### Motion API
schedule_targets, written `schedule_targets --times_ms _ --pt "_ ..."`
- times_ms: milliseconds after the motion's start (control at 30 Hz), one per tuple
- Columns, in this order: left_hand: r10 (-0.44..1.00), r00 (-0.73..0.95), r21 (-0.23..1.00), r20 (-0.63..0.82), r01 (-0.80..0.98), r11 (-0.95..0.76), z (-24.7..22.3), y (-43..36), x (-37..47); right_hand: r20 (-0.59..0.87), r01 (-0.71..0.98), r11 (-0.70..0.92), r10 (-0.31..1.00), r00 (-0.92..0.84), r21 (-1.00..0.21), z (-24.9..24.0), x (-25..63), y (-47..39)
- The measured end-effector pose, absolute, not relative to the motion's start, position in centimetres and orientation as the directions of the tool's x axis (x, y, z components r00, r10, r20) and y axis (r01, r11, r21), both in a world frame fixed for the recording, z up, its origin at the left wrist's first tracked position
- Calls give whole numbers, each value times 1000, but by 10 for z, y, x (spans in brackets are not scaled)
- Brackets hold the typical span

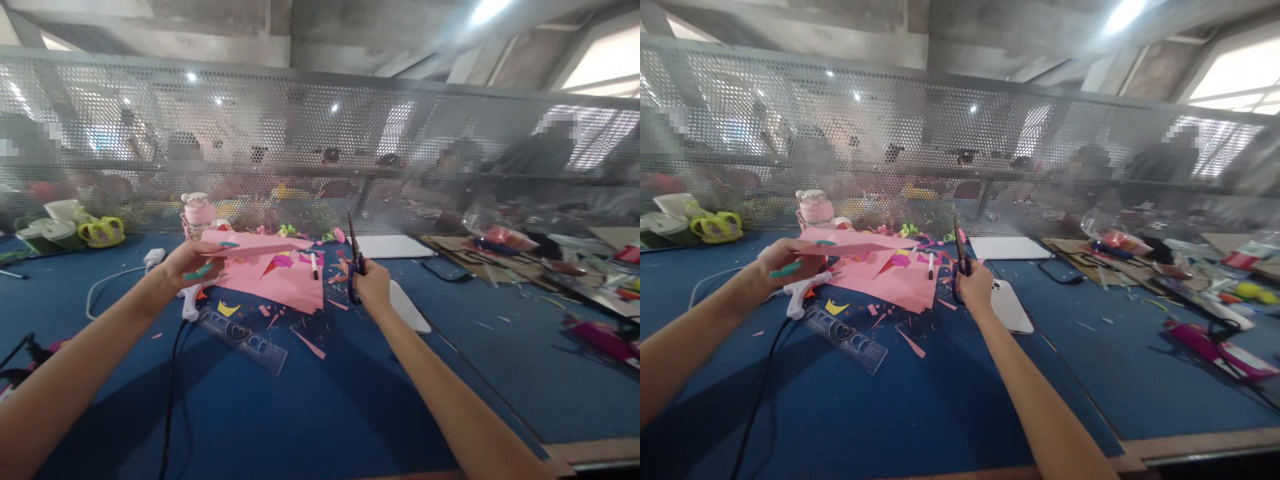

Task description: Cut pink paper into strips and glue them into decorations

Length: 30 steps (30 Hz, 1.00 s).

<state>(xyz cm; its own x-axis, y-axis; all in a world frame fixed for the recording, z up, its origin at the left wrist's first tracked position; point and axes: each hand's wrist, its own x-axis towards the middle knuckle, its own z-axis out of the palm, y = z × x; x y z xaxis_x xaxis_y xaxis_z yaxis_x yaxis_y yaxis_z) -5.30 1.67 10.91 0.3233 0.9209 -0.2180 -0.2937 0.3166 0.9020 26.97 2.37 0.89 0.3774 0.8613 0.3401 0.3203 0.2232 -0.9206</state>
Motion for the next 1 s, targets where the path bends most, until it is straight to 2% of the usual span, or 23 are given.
schedule_targets --times_ms 167,300,433,533,667,767,1000 --pt "907 356 909 -224 -259 326 118 40 -35 387 309 279 840 381 -909 11 274 25" --pt "888 396 902 -233 -252 349 112 76 0 426 292 347 861 277 -891 12 260 20" --pt "880 405 908 -246 -222 356 92 96 37 478 347 408 867 143 -844 9 244 13" --pt "850 442 916 -285 -134 377 71 81 50 512 418 450 858 43 -789 9 235 7" --pt "812 523 937 -260 -66 343 47 38 43 528 497 500 844 -96 -710 10 225 -1" --pt "801 559 952 -214 -66 300 39 15 31 510 545 527 837 -199 -652 10 219 -7" --pt "736 636 940 -231 -47 337 20 4 20 458 633 575 812 -362 -518 6 208 -15"
